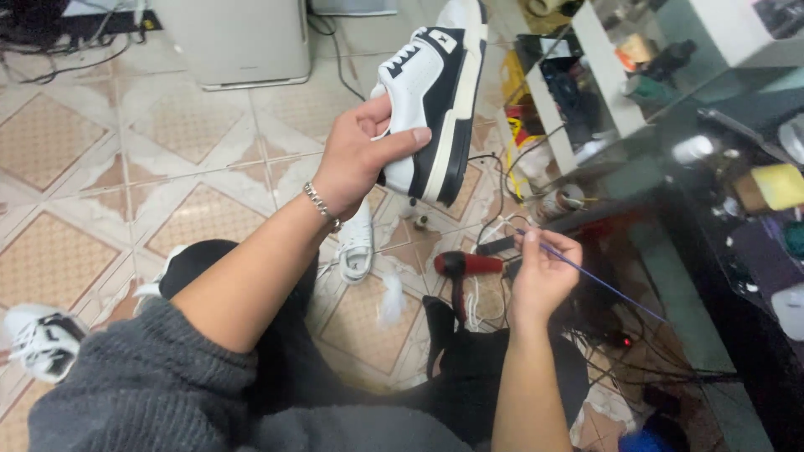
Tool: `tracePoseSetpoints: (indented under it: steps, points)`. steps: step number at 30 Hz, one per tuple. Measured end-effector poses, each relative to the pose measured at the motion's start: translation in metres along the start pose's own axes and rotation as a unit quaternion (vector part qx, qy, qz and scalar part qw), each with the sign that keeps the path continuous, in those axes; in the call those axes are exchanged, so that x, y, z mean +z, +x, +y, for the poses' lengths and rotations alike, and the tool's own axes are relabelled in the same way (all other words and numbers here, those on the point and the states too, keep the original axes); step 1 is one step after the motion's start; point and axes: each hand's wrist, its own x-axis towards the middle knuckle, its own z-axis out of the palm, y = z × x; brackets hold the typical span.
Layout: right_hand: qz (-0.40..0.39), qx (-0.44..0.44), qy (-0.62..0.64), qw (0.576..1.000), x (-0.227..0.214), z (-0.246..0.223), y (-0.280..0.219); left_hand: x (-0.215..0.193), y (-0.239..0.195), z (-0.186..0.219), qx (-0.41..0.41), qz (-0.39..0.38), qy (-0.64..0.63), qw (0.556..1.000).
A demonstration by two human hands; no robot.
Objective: Painting the midsole of a white sneaker with a small brush to customize or repair it.
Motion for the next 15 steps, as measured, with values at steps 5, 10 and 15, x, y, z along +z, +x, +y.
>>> tracePoseSetpoints:
  steps: [5, 10, 15]
  points:
    - [0.009, 0.014, -0.018, 1.000, -0.007, -0.003, -0.004, -0.014, 0.030, -0.057, -0.021, 0.013, -0.040, 0.999]
    - [0.052, -0.072, -0.026, 0.996, -0.023, -0.002, -0.007, -0.042, 0.032, -0.088, -0.102, 0.042, -0.030, 0.993]
    - [0.073, -0.209, -0.044, 0.974, -0.043, -0.057, 0.018, -0.045, 0.027, -0.086, -0.133, 0.070, -0.018, 0.989]
